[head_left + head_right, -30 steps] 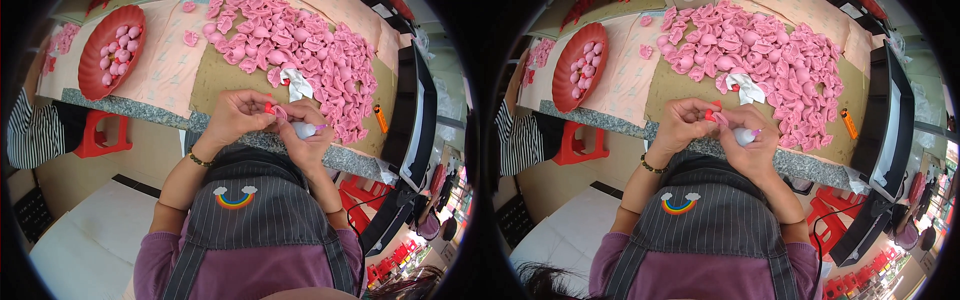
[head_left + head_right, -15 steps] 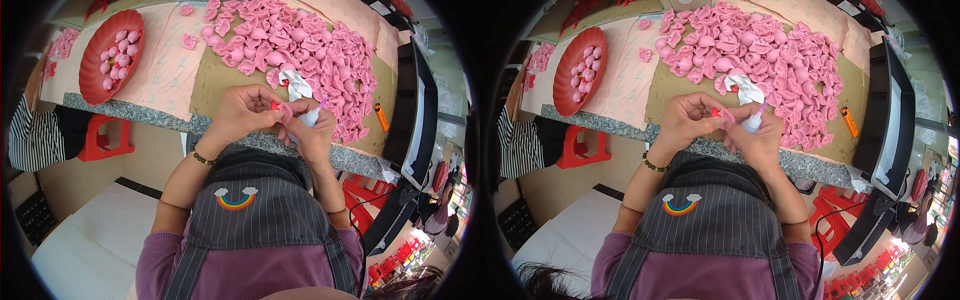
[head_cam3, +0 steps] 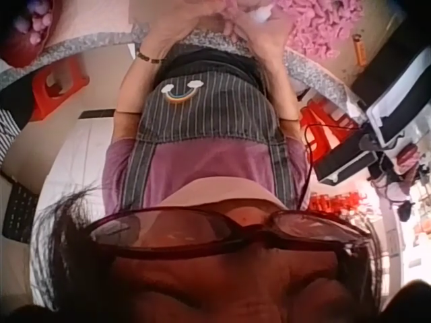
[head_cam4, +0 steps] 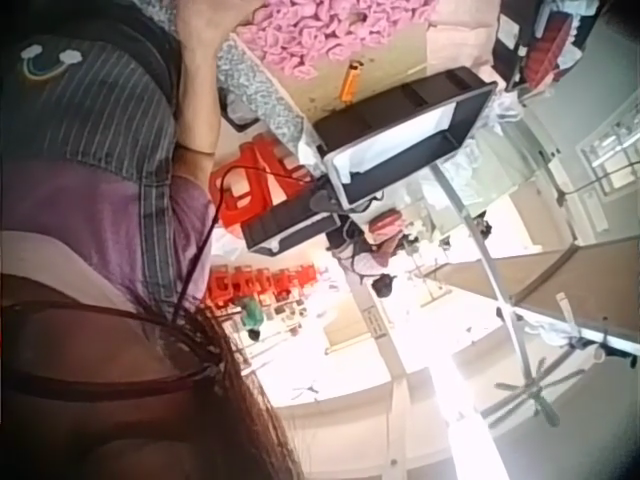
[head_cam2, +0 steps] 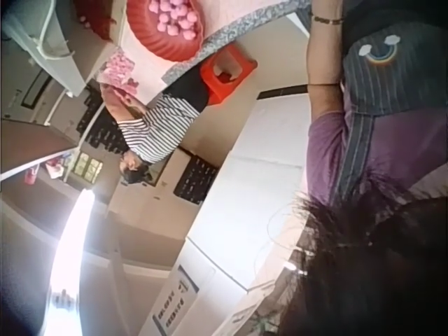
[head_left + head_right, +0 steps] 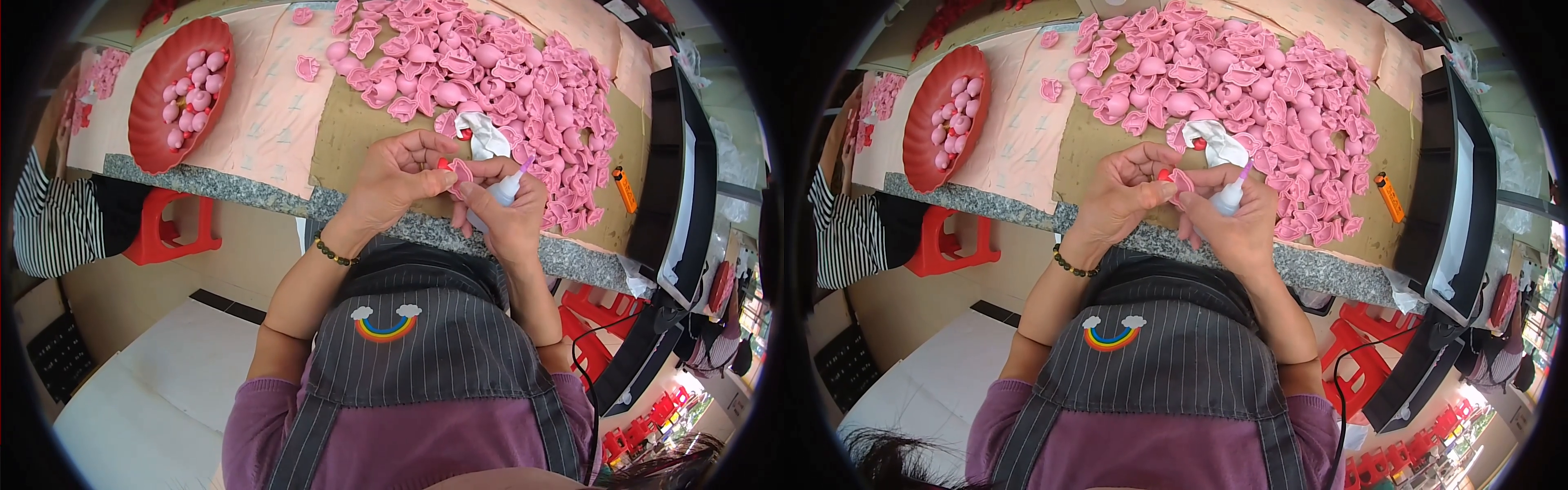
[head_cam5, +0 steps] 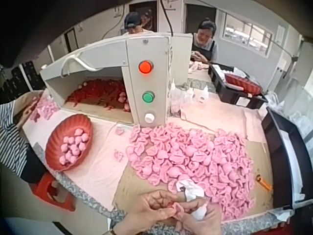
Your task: Assembling small pink toy parts using liquid adhesive at a factory workbench.
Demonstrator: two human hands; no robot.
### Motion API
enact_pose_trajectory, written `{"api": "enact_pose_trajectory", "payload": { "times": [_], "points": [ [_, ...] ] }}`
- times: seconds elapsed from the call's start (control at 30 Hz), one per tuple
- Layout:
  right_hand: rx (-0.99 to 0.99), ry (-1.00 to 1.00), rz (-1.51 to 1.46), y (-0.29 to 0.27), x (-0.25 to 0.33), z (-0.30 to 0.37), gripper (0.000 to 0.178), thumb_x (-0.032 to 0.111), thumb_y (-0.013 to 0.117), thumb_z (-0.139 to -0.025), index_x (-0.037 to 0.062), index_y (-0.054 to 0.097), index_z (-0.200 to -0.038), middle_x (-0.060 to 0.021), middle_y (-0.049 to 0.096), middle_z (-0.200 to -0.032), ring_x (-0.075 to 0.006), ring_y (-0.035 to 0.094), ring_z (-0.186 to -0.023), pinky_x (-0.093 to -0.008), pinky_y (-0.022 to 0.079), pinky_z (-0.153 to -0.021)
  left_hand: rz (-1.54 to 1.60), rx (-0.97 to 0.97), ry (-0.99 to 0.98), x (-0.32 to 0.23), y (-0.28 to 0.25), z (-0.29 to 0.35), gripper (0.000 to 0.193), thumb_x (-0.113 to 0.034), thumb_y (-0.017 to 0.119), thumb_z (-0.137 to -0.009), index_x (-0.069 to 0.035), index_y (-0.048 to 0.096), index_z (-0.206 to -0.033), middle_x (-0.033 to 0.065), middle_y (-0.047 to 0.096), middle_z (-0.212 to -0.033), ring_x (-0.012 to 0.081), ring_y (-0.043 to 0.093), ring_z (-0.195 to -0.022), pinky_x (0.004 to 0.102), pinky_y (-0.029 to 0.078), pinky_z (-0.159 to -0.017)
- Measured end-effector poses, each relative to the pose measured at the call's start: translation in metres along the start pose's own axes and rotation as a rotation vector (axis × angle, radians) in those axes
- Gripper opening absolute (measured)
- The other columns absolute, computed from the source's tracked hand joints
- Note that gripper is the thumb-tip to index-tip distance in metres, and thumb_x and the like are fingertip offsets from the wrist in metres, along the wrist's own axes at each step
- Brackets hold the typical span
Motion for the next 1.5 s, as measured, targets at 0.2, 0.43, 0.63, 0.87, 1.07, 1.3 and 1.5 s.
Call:
{"api": "enact_pose_trajectory", "payload": {
  "times": [0.2,0.43,0.63,0.87,1.07,1.3,1.5],
  "points": [
    [-0.014,0.012,0.048,-0.002,0.000,-0.001,0.014,-0.008,0.055,-0.078,-0.0092,0.054,-0.092,-0.0130,0.059,-0.068,-0.0143,0.055,-0.045,-0.0216,0.040,-0.034,-0.065,0.043,0.034,0.002,0.002,0.000,0.038,0.001,0.061,-0.078,0.005,0.050,-0.114,0.0085,0.062,-0.091,0.0090,0.059,-0.081,0.0196,0.047,-0.073],
    [0.186,-0.108,-0.120,-0.015,0.006,-0.001,0.038,-0.003,0.061,-0.072,-0.0055,0.048,-0.108,-0.0136,0.054,-0.101,-0.0162,0.056,-0.082,-0.0265,0.046,-0.068,-0.007,-0.044,0.109,-0.001,0.000,0.005,0.033,0.000,0.056,-0.082,0.005,0.051,-0.115,0.0102,0.062,-0.091,0.0131,0.060,-0.080,0.0235,0.050,-0.069],
    [0.086,-0.058,0.003,-0.029,0.010,0.005,0.040,0.003,0.068,-0.071,-0.0043,0.051,-0.106,-0.0154,0.052,-0.111,-0.0189,0.055,-0.091,-0.0290,0.042,-0.084,-0.057,0.050,0.091,-0.002,0.002,0.007,0.024,-0.001,0.054,-0.084,0.004,0.055,-0.107,0.0143,0.062,-0.094,0.0163,0.062,-0.079,0.0261,0.052,-0.066],
    [-0.012,-0.184,0.051,-0.042,0.016,0.015,0.037,0.015,0.069,-0.075,-0.0047,0.056,-0.104,-0.0145,0.063,-0.091,-0.0190,0.060,-0.077,-0.0292,0.046,-0.076,0.109,0.051,0.065,0.001,-0.003,0.005,0.033,-0.006,0.059,-0.083,0.004,0.050,-0.113,0.0149,0.059,-0.103,0.0180,0.063,-0.081,0.0269,0.053,-0.070],
    [-0.135,-0.215,0.428,-0.039,0.036,0.023,0.034,0.019,0.067,-0.078,-0.0047,0.057,-0.100,-0.0115,0.061,-0.086,-0.0145,0.058,-0.073,-0.0235,0.044,-0.064,0.173,0.057,0.097,0.001,-0.001,0.006,0.039,-0.007,0.062,-0.080,0.004,0.049,-0.115,0.0152,0.059,-0.102,0.0211,0.063,-0.085,0.0269,0.053,-0.072],
    [-0.135,-0.492,0.427,-0.026,0.046,0.026,0.026,0.006,0.074,-0.068,-0.0031,0.057,-0.086,-0.0048,0.056,-0.072,-0.0097,0.046,-0.064,-0.0209,0.035,-0.058,0.180,0.103,0.038,0.003,-0.006,0.006,0.038,-0.008,0.065,-0.078,0.004,0.051,-0.112,0.0155,0.061,-0.099,0.0238,0.063,-0.088,0.0307,0.053,-0.075],
    [-0.133,-0.653,0.539,-0.020,0.042,0.021,0.025,0.009,0.074,-0.067,-0.0040,0.059,-0.083,-0.0062,0.057,-0.070,-0.0130,0.046,-0.065,-0.0238,0.034,-0.061,0.158,0.089,0.069,0.010,-0.009,0.007,0.037,-0.008,0.065,-0.078,0.004,0.052,-0.110,0.0120,0.060,-0.101,0.0177,0.061,-0.091,0.0306,0.050,-0.083]
  ]
}}
Point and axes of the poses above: each hand's wrist, its own z-axis away from the middle knuckle, its own y-axis out of the palm, x = y × z, the point moved 2 cm from there along -z, towards the middle knuckle
